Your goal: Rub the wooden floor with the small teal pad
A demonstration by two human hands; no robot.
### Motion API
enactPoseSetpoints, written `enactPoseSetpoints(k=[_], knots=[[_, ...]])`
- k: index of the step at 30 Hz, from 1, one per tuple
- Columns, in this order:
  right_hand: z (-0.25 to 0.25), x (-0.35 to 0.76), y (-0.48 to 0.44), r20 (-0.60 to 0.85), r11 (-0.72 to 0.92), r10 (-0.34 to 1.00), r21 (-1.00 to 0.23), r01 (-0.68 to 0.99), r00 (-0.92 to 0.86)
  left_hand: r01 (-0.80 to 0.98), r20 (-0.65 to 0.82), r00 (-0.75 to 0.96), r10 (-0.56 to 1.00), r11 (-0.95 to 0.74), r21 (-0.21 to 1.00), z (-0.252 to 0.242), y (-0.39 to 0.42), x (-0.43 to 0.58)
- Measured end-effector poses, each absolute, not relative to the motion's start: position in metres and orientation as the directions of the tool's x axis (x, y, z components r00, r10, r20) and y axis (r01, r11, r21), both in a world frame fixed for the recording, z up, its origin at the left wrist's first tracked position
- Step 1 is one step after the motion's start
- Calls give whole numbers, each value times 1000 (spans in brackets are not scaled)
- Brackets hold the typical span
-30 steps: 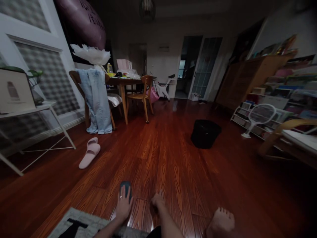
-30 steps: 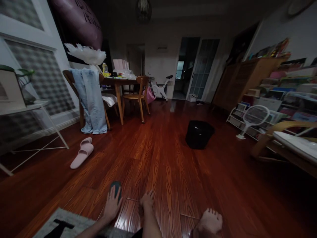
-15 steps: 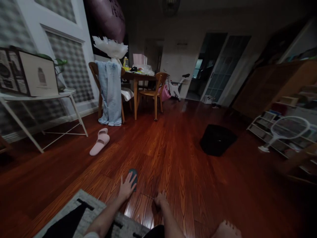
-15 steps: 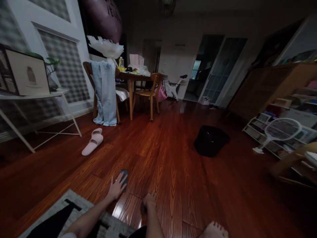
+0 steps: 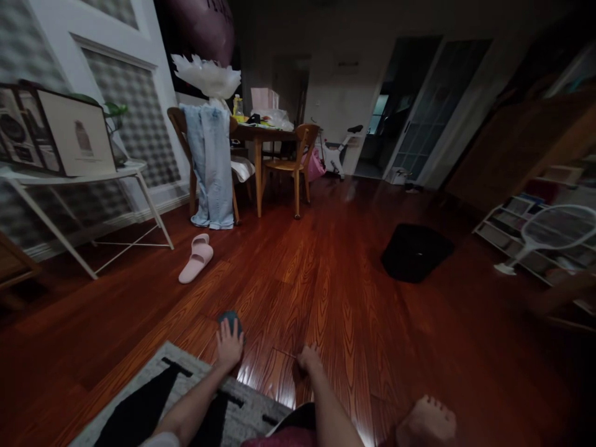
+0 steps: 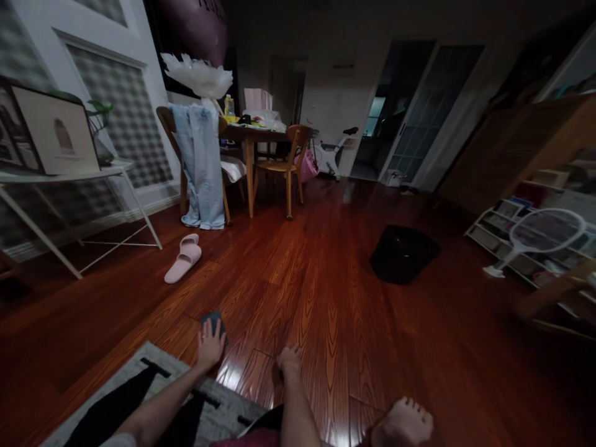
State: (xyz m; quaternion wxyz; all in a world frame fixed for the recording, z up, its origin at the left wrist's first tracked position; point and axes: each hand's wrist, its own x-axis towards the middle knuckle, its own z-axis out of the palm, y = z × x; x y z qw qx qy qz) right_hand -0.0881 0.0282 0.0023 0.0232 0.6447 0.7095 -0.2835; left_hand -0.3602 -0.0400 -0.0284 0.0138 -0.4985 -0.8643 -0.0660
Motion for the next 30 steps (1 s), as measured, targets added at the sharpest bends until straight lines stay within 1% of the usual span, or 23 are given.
enactPoseSetpoints(k=[3,7,9,10,12,14,15,17,18,20,22,25,28,30], knots=[[8,-87,28,-455,-56,886,-292,955,-87,951,53,-267,962,254,177,-35,-12,-296],[13,-85,27,-452,-71,890,-256,964,-54,949,3,14,1000,-15,314,-31,19,-230],[14,-82,26,-436,-60,898,-264,963,-64,927,-16,99,995,-86,364,-24,27,-225],[15,-80,25,-426,-53,902,-271,961,-70,924,-11,105,994,-94,372,-20,28,-231],[16,-77,24,-400,-41,913,-282,959,-78,930,37,53,998,-63,362,-16,25,-262],[17,-76,24,-343,-4,934,-291,957,-100,943,112,-93,989,52,328,-15,13,-309],[17,-77,24,-306,31,944,-295,955,-125,944,130,-188,974,142,298,-16,4,-336],[17,-84,25,-230,134,950,-304,943,-209,890,144,-427,893,387,241,-19,-16,-385],[17,-89,26,-202,195,943,-311,930,-265,833,145,-539,830,500,236,-21,-27,-404],[14,-102,27,-185,312,904,-333,890,-386,687,128,-721,681,678,263,-25,-42,-428],[10,-117,28,-206,402,847,-358,843,-491,587,103,-804,585,754,297,-26,-49,-433],[7,-131,34,-260,449,789,-374,812,-556,500,84,-860,503,800,333,-24,-44,-421],[10,-127,53,-255,431,802,-379,819,-540,463,94,-882,461,816,345,-21,-38,-410],[13,-112,77,-240,383,841,-370,846,-486,462,99,-884,458,819,340,-22,-37,-409]])
